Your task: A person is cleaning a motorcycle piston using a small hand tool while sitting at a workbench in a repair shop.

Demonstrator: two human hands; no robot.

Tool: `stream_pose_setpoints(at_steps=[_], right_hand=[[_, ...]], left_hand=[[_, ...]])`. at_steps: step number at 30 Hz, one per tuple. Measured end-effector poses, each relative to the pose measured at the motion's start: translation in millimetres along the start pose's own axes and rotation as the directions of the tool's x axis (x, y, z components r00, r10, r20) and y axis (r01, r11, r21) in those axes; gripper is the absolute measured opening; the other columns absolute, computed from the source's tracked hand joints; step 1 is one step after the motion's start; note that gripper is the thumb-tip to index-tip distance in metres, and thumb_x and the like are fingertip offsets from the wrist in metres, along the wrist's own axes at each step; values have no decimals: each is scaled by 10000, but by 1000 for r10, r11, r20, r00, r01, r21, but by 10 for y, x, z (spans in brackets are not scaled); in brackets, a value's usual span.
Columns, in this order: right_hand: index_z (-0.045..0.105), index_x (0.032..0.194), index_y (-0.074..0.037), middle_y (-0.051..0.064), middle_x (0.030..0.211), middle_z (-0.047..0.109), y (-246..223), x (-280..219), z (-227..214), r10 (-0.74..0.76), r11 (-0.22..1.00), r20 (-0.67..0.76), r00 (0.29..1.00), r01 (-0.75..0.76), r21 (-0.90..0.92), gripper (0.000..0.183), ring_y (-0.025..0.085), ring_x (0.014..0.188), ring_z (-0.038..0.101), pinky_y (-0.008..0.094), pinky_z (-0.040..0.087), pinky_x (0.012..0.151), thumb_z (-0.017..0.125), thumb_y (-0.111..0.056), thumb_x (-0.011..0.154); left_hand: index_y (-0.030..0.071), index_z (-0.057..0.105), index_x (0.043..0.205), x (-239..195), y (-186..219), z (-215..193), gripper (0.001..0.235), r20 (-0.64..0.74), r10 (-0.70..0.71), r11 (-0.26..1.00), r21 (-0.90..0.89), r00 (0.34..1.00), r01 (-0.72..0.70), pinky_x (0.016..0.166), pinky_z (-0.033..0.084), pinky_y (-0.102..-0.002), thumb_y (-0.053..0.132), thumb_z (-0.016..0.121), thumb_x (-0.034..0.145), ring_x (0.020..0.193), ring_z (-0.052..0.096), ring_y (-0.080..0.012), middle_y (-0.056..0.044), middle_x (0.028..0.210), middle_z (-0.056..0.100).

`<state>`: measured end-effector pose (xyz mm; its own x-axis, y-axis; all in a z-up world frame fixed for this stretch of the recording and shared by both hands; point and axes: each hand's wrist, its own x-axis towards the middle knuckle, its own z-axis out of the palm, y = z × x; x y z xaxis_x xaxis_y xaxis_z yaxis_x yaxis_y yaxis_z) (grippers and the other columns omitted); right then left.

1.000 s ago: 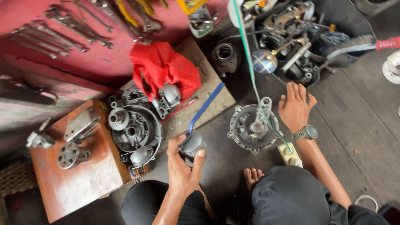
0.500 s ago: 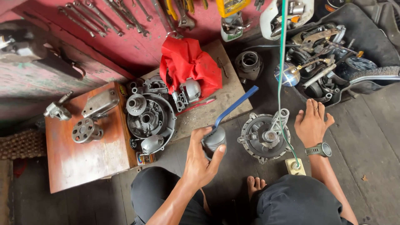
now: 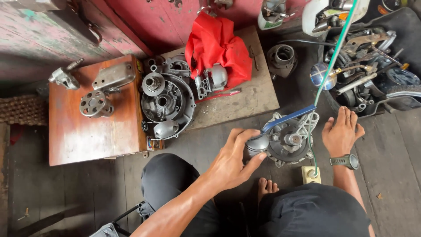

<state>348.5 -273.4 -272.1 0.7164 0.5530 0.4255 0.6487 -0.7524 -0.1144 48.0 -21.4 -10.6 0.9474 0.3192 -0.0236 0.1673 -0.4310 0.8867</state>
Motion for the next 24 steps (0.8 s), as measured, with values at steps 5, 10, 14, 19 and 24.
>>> stream_pose_setpoints(at_steps=[5,10,14,19,24], right_hand=[[605,1455,82,201,1461,638,23,-25,-8,-22,999,-17,1000,21,-41,453,383,1382,498,593,333,922,589,-121,1051],[609,1455,82,197,1434,649,28,-25,-5,-45,998,-29,999,43,-43,448,381,1337,517,583,333,892,611,-110,1050],[631,1441,79,199,1425,671,41,-36,5,-43,998,-27,999,42,-43,445,374,1364,522,572,326,920,614,-108,1037],[594,1465,108,231,1429,638,65,-16,1,-82,996,-22,996,82,-23,455,395,1349,511,569,339,891,622,-96,1059],[640,1434,107,224,1410,669,-19,-14,-64,-79,996,-50,996,76,-56,453,385,1318,569,535,347,919,640,-94,1028]], left_hand=[[153,374,1435,-14,47,-15,506,41,-31,999,-8,999,31,662,564,-441,392,528,1017,585,506,-221,-136,1317,450],[163,356,1442,-27,104,-71,521,77,-44,998,-31,996,47,625,575,-456,420,499,1013,481,459,-200,-141,1329,447],[145,375,1436,-46,78,-54,514,50,-15,998,-56,999,18,613,575,-433,418,495,1017,486,456,-186,-134,1318,442],[153,357,1451,-53,51,-58,532,-25,26,996,-80,999,-28,626,584,-441,414,515,1014,676,543,-223,-147,1293,468],[133,344,1461,-101,41,-52,534,-70,106,988,-104,992,-113,672,589,-408,404,510,1032,784,568,-218,-168,1315,476]])
